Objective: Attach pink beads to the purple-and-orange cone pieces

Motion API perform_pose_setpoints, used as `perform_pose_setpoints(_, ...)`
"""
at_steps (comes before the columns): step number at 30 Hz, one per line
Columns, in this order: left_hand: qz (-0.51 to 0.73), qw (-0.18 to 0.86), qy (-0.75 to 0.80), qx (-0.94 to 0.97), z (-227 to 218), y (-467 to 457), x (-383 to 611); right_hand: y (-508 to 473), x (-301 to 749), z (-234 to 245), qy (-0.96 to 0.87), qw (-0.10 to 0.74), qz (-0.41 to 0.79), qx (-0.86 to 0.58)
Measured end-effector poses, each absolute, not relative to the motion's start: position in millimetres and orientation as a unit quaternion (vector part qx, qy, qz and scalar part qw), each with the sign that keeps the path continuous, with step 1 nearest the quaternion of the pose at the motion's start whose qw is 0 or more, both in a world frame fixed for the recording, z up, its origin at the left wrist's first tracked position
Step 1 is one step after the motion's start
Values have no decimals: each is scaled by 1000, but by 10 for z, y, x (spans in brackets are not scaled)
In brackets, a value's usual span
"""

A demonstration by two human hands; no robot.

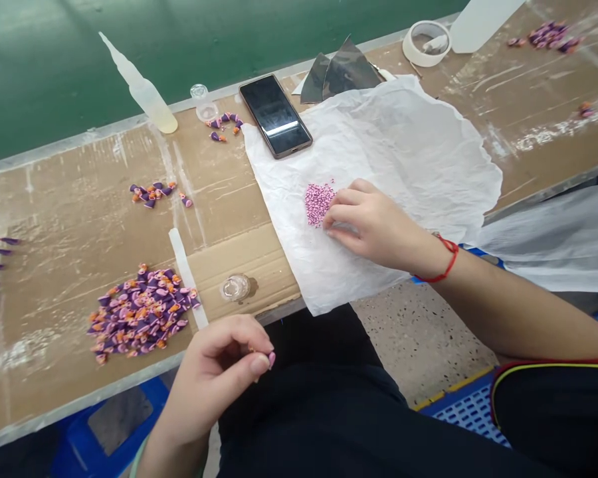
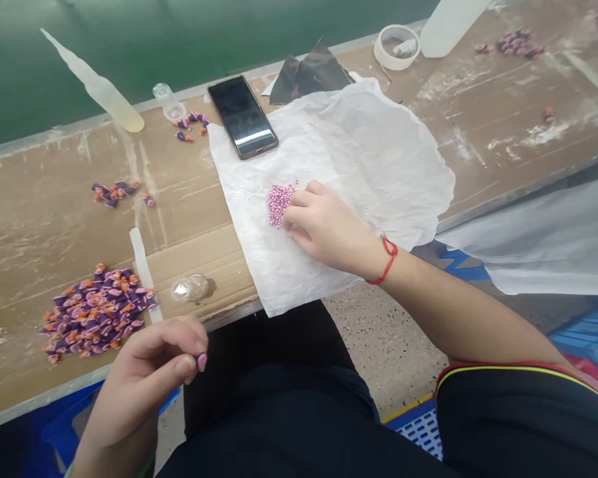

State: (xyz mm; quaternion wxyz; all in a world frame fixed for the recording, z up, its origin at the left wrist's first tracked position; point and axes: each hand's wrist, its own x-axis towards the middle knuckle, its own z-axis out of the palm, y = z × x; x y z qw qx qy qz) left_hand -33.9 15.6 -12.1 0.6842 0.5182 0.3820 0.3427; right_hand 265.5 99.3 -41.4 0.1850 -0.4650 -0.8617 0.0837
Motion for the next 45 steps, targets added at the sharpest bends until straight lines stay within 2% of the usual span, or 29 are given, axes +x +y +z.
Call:
perform_pose_setpoints(8, 320, 713, 403, 476, -206, 103, -272, 1000, 2642, -360, -859, 164, 110, -472)
perform_pose_setpoints(16, 341, 712, 423, 444, -261, 96, 32, 1000, 2555, -395, -874, 110, 76, -467)
perform_pose_setpoints(18, 366, 723, 412, 416, -290, 134, 162, 945, 2538, -364, -859, 153, 125, -473)
perform_pose_setpoints(22, 423, 747, 378, 346, -353, 215, 395, 765, 2426, -222, -790, 290, 325, -432)
perform_pose_setpoints(24, 439, 763, 353, 316, -366, 234, 470, 678, 2338, -161, -763, 342, 365, -408)
perform_pose_setpoints(31, 429, 810, 323, 237, -310, 194, 478, 588, 2182, -167, -792, 433, 228, -365)
perform_pose_setpoints(38, 383, 849, 314, 187, -221, 195, 415, 584, 2269, -107, -854, 375, 132, -335)
perform_pose_setpoints(41, 396, 832, 329, 205, -214, 201, 433, 516, 2206, -121, -817, 427, 182, -341)
perform_pose_setpoints(45, 459, 752, 368, 297, -222, 194, 460, 372, 2037, -204, -686, 486, 385, -381)
